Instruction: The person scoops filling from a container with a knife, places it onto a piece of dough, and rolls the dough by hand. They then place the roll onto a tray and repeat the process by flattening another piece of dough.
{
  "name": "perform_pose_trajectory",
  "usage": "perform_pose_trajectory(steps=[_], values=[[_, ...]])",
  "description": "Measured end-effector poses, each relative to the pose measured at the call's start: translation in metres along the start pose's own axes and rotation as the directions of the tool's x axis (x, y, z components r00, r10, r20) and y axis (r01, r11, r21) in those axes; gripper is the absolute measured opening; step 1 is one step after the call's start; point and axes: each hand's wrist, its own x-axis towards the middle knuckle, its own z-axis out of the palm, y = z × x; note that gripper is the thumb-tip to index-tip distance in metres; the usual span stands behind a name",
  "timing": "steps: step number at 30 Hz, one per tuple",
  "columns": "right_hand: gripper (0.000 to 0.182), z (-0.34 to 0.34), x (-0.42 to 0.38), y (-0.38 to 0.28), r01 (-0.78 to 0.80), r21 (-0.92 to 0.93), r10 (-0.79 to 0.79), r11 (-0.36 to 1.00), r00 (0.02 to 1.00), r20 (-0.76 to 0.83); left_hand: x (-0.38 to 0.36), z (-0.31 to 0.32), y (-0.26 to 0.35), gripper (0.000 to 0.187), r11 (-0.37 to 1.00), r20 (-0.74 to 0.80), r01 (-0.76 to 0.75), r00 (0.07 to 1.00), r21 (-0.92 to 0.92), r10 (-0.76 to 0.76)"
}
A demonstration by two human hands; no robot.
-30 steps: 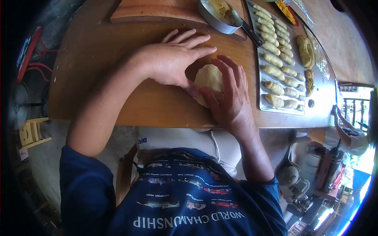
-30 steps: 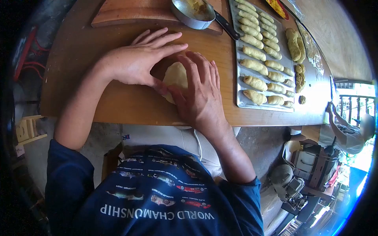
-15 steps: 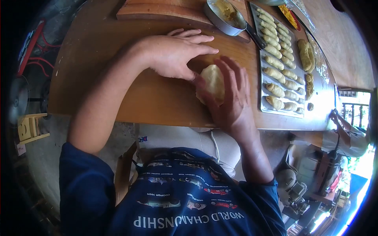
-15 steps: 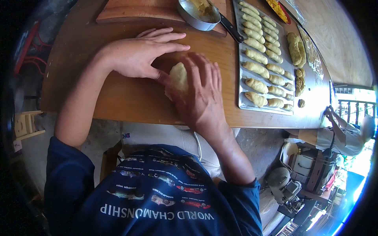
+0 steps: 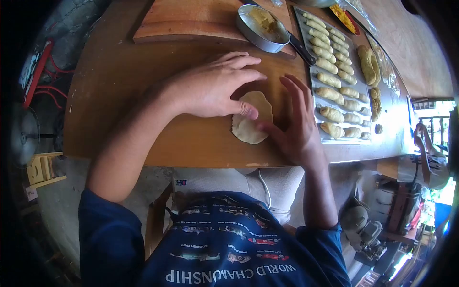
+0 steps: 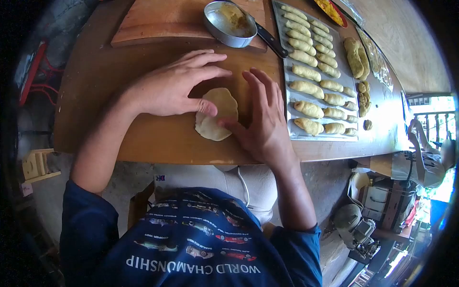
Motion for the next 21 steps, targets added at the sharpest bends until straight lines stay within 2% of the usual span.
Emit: perform_pose_trajectory(steps=[3,5,6,10,12,15,19,21], values=[[0.100,-0.005,0.002,0.007,-0.004,0.005,0.004,1.000,1.000,0.031,-0.002,0.007,0.005,0.097,0.996,0.022,-0.052,0.998,0.076,0.050],[0.101,-0.011,0.004,0.001,0.049,-0.038,-0.048,0.998,0.999,0.024,-0.002,0.006,0.006,0.103,0.993,0.074,-0.041,0.997,0.112,0.033],[0.103,-0.013,0.008,0.002,0.032,0.027,-0.033,0.999,0.998,0.060,0.000,0.006,0.004,0.107,0.991,0.107,-0.039,0.994,0.130,0.025],[0.105,-0.001,0.013,0.005,0.082,0.039,-0.086,0.996,0.991,0.103,0.000,0.003,0.002,0.113,0.979,0.156,-0.050,0.988,0.196,0.020],[0.107,-0.007,0.012,-0.002,0.138,-0.122,-0.127,0.983,0.988,0.093,0.000,0.003,0.004,0.116,0.990,0.128,-0.048,0.991,0.131,0.031],[0.108,-0.006,0.018,-0.003,0.151,-0.004,-0.150,0.989,0.984,0.097,0.000,0.000,0.004,0.121,0.987,0.174,-0.044,0.985,0.154,0.017],[0.107,-0.002,0.009,-0.003,0.101,-0.049,-0.095,0.994,0.989,0.114,-0.004,-0.002,-0.005,0.125,0.977,0.188,-0.094,0.981,0.190,0.058],[0.108,0.005,0.008,-0.001,0.089,0.006,-0.089,0.996,0.988,0.128,-0.002,0.002,-0.002,0.127,0.979,0.178,-0.094,0.982,0.183,0.061]])
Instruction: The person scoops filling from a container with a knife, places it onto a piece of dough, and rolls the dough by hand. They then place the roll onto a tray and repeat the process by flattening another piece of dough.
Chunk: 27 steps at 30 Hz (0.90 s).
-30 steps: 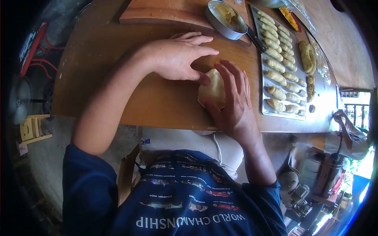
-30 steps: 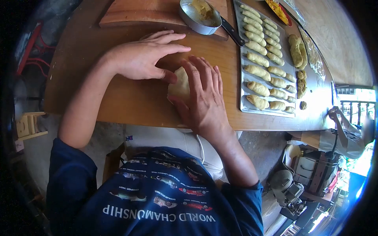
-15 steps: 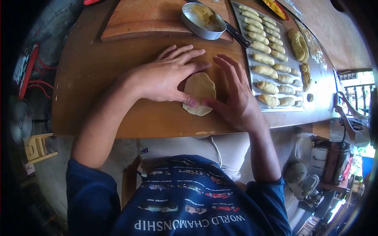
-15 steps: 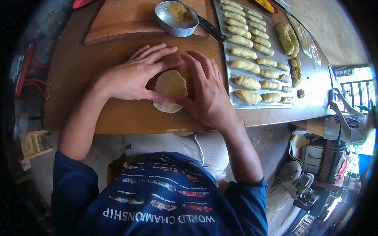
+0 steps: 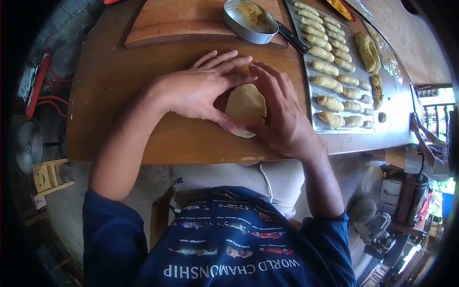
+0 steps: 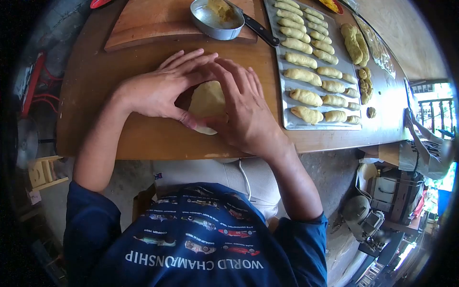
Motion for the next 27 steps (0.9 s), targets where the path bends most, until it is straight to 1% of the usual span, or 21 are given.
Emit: perform_pose_trajectory(steps=[2,3,4,5,6,7,8,9,10,12,13,15,16,18,19,21,22,25,27], values=[[0.110,0.005,0.000,0.003,-0.013,0.105,0.010,0.994,1.000,0.022,0.001,0.001,-0.004,0.127,1.000,0.028,-0.010,1.000,0.012,0.010],[0.110,0.002,0.001,0.002,-0.010,0.105,0.008,0.994,1.000,0.019,0.001,-0.001,-0.007,0.127,0.999,0.052,-0.017,0.999,0.034,0.015],[0.110,-0.002,0.002,-0.002,-0.008,0.069,0.008,0.998,1.000,0.004,0.000,0.000,-0.008,0.127,0.999,0.053,-0.014,0.999,0.035,0.012],[0.110,-0.003,0.000,-0.005,-0.012,0.036,0.013,0.999,1.000,-0.010,-0.001,0.004,-0.008,0.127,0.999,0.023,-0.008,1.000,0.047,0.007],[0.110,0.000,-0.002,-0.004,-0.025,0.041,0.025,0.999,1.000,-0.008,-0.001,0.006,-0.005,0.127,0.999,-0.003,-0.009,1.000,0.054,0.009],[0.111,0.003,-0.003,0.000,-0.015,0.044,0.015,0.999,1.000,-0.005,-0.001,0.006,-0.002,0.127,0.999,0.004,-0.017,1.000,0.047,0.017],[0.111,0.005,-0.003,0.003,0.002,0.041,-0.002,0.999,1.000,-0.005,-0.001,0.002,0.001,0.127,0.999,0.035,0.016,0.999,0.034,-0.017],[0.111,0.005,-0.006,0.001,0.012,-0.004,-0.012,1.000,1.000,-0.010,-0.001,-0.003,0.003,0.127,0.998,0.059,0.052,0.997,0.026,-0.054],[0.111,0.002,-0.007,-0.003,0.017,-0.010,-0.017,1.000,1.000,-0.012,-0.001,-0.004,0.004,0.127,0.998,0.052,0.052,0.997,0.030,-0.053],[0.111,-0.006,-0.006,-0.010,0.028,-0.131,-0.030,0.991,1.000,-0.006,-0.001,-0.002,0.005,0.126,0.999,0.021,0.043,0.999,-0.005,-0.043],[0.111,-0.004,-0.007,-0.009,0.032,-0.135,-0.033,0.990,0.999,-0.005,0.000,-0.001,0.004,0.126,0.999,0.015,0.043,0.999,-0.005,-0.043],[0.111,0.003,-0.009,-0.003,0.012,0.011,-0.012,1.000,0.999,0.035,-0.001,0.001,0.000,0.125,0.999,0.032,0.034,0.999,0.006,-0.034],[0.111,0.003,-0.011,-0.005,0.017,0.015,-0.018,1.000,0.999,0.041,-0.002,0.004,-0.001,0.125,0.999,0.031,0.043,0.999,0.003,-0.043],[0.111,-0.002,-0.011,-0.011,0.008,-0.067,-0.008,0.998,1.000,0.004,0.000,0.003,-0.002,0.124,1.000,0.023,0.022,0.999,0.005,-0.023],[0.111,-0.004,-0.009,-0.009,0.011,-0.064,-0.011,0.998,1.000,-0.002,0.001,0.002,0.001,0.124,1.000,0.025,0.025,0.999,0.012,-0.025],[0.108,-0.008,-0.005,-0.001,0.022,0.218,-0.010,0.976,0.998,-0.056,-0.002,0.002,0.011,0.124,0.997,0.030,0.069,0.997,0.040,-0.070],[0.108,-0.007,-0.005,0.002,0.017,0.223,-0.004,0.975,0.998,-0.058,-0.004,0.002,0.011,0.124,0.997,0.038,0.066,0.997,0.040,-0.067],[0.106,-0.013,-0.011,0.004,-0.001,0.153,0.016,0.988,0.995,-0.094,-0.004,0.001,0.014,0.124,0.999,0.020,0.038,0.999,0.002,-0.038],[0.108,-0.018,-0.010,0.002,0.003,0.079,0.000,0.997,1.000,-0.032,-0.002,-0.002,0.012,0.126,0.998,0.062,0.057,0.996,0.017,-0.058]])
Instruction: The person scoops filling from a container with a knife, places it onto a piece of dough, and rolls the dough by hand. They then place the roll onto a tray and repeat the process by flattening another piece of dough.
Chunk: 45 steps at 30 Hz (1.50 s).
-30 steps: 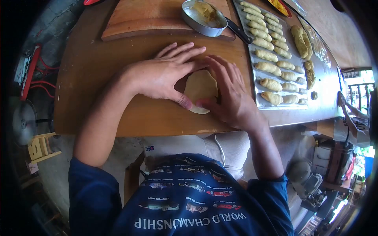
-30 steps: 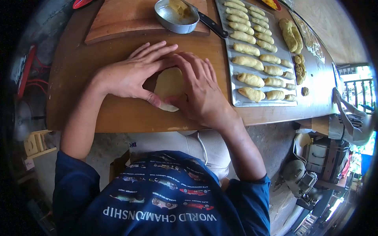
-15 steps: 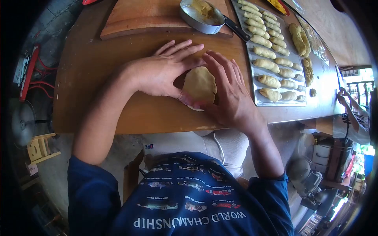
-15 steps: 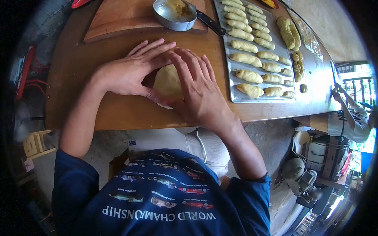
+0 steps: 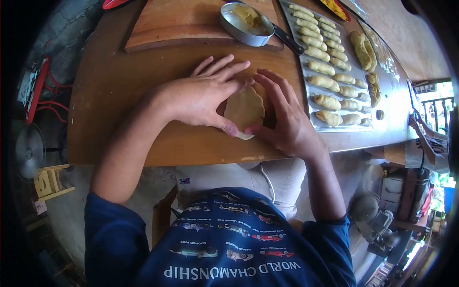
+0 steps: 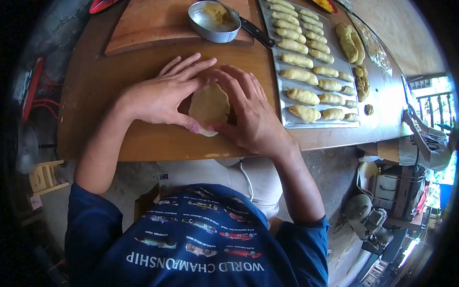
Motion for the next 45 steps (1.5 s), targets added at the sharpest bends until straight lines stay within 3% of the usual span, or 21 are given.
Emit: perform_pose_trajectory(steps=[3,5,10,12,14,16,18,21,23,26,30,35,39,42,45], values=[[0.110,-0.002,0.008,-0.001,0.010,0.071,-0.013,0.997,0.999,0.033,0.003,0.003,0.002,0.130,1.000,-0.011,0.017,1.000,-0.021,-0.017],[0.112,0.002,0.008,0.002,0.053,-0.134,-0.046,0.990,0.998,0.051,0.004,0.001,0.008,0.131,0.999,0.010,0.043,0.999,0.014,-0.044],[0.112,0.001,0.006,0.003,0.033,-0.094,-0.028,0.995,0.998,0.055,0.000,0.005,0.008,0.131,0.998,-0.007,0.055,0.998,0.023,-0.055],[0.109,0.002,0.006,0.004,0.024,-0.092,-0.023,0.995,1.000,0.019,-0.002,0.007,0.006,0.124,1.000,-0.075,0.031,0.997,0.000,-0.031],[0.100,0.008,0.002,0.013,-0.078,0.076,0.085,0.994,0.993,-0.084,0.001,0.001,0.000,0.118,1.000,-0.067,0.028,0.997,-0.012,-0.029],[0.094,0.009,0.002,0.011,-0.084,0.035,0.088,0.996,0.990,-0.109,0.006,0.004,-0.010,0.102,0.999,-0.122,0.050,0.991,-0.022,-0.052],[0.089,0.011,0.000,0.007,-0.097,0.008,0.097,0.995,0.986,-0.137,0.006,0.007,-0.012,0.102,0.998,-0.125,0.061,0.990,-0.022,-0.063],[0.085,0.010,0.000,0.009,-0.175,0.155,0.199,0.972,0.968,-0.154,0.007,0.009,-0.013,0.098,0.998,-0.161,0.060,0.985,-0.009,-0.061],[0.081,0.015,0.000,0.016,-0.187,-0.035,0.177,0.982,0.965,-0.193,0.012,0.009,-0.014,0.094,0.998,-0.194,0.056,0.979,-0.007,-0.057],[0.077,0.011,0.003,0.016,-0.177,-0.009,0.172,0.984,0.967,-0.186,0.016,0.010,-0.017,0.076,0.982,-0.240,0.153,0.955,-0.109,-0.176],[0.074,0.006,0.017,0.018,-0.189,0.040,0.193,0.981,0.969,-0.155,0.013,0.008,-0.009,0.077,0.970,-0.225,0.217,0.945,-0.107,-0.236],[0.073,0.026,0.038,0.034,-0.121,-0.229,0.073,0.966,0.975,-0.209,0.013,0.008,-0.005,0.075,0.956,-0.259,0.278,0.920,-0.096,-0.293],[0.072,0.018,0.041,0.029,-0.125,-0.227,0.077,0.966,0.975,-0.208,0.017,0.008,-0.013,0.071,0.948,-0.267,0.263,0.915,-0.177,-0.304],[0.074,0.016,0.047,0.030,-0.157,-0.115,0.142,0.981,0.981,-0.133,0.018,0.006,-0.005,0.066,0.932,-0.275,0.318,0.893,-0.173,-0.356],[0.076,0.026,0.051,0.031,-0.052,-0.139,0.032,0.989,0.989,-0.144,0.014,0.009,-0.011,0.066,0.942,-0.290,0.299,0.898,-0.150,-0.331]])
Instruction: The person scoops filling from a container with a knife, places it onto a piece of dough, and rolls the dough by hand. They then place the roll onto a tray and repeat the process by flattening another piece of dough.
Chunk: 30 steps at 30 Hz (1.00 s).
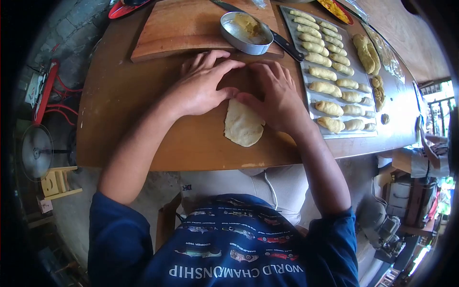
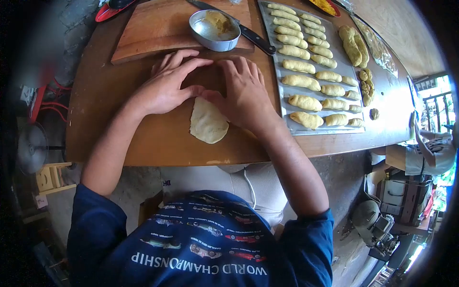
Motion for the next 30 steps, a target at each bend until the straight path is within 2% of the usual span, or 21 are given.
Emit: perform_pose_trajectory(steps=[3,5,12,14,15,17,18,20,21,23,27,29,30], values=[[0.076,-0.001,0.003,0.001,-0.001,-0.003,0.001,1.000,1.000,-0.008,0.001,-0.006,-0.005,0.067,1.000,0.015,-0.016,1.000,0.000,0.016],[0.076,-0.002,0.005,0.006,-0.029,0.088,0.028,0.996,0.999,0.020,0.001,-0.010,-0.009,0.069,0.996,0.080,-0.019,0.996,-0.084,0.026],[0.074,0.008,0.006,0.018,-0.003,0.037,0.006,0.999,0.997,-0.072,0.001,-0.001,0.002,0.074,0.999,0.019,-0.039,0.999,-0.017,0.039],[0.071,0.001,0.010,0.018,-0.114,0.203,0.108,0.972,0.993,0.040,-0.001,-0.002,0.001,0.075,0.999,0.009,-0.033,0.999,-0.010,0.033],[0.071,0.002,0.008,0.019,-0.114,0.203,0.107,0.973,0.993,0.045,-0.002,-0.002,0.001,0.075,0.999,0.009,-0.030,1.000,-0.013,0.030],[0.069,0.006,0.003,0.020,0.043,0.103,-0.037,0.994,0.997,-0.065,-0.002,-0.003,0.002,0.074,0.999,0.005,-0.028,1.000,-0.023,0.028],[0.069,0.006,0.002,0.018,0.042,0.102,-0.035,0.994,0.997,-0.061,-0.001,-0.001,-0.001,0.074,0.999,0.006,-0.027,1.000,-0.026,0.027],[0.067,0.001,0.004,0.013,-0.055,0.127,0.057,0.990,0.998,-0.015,0.004,0.001,-0.006,0.071,0.997,-0.011,-0.027,1.000,-0.078,0.026],[0.067,0.000,0.004,0.013,-0.054,0.124,0.057,0.991,0.998,-0.019,0.004,0.001,-0.003,0.071,0.997,-0.013,-0.031,0.999,-0.076,0.030],[0.067,-0.003,0.004,0.015,-0.113,0.245,0.110,0.963,0.994,0.026,0.001,0.004,0.006,0.069,1.000,-0.061,-0.021,0.998,-0.013,0.020],[0.069,-0.014,-0.005,0.006,-0.112,0.253,0.099,0.961,0.993,0.065,0.003,0.008,0.002,0.068,1.000,-0.080,-0.024,0.997,0.007,0.024],[0.070,-0.008,-0.011,0.001,-0.077,0.116,0.076,0.990,0.997,0.014,0.001,0.006,0.003,0.071,1.000,-0.067,-0.027,0.997,-0.005,0.026],[0.070,-0.007,-0.011,0.001,-0.078,0.118,0.077,0.990,0.997,0.019,-0.001,0.006,0.004,0.071,1.000,-0.063,-0.023,0.998,-0.007,0.022]])
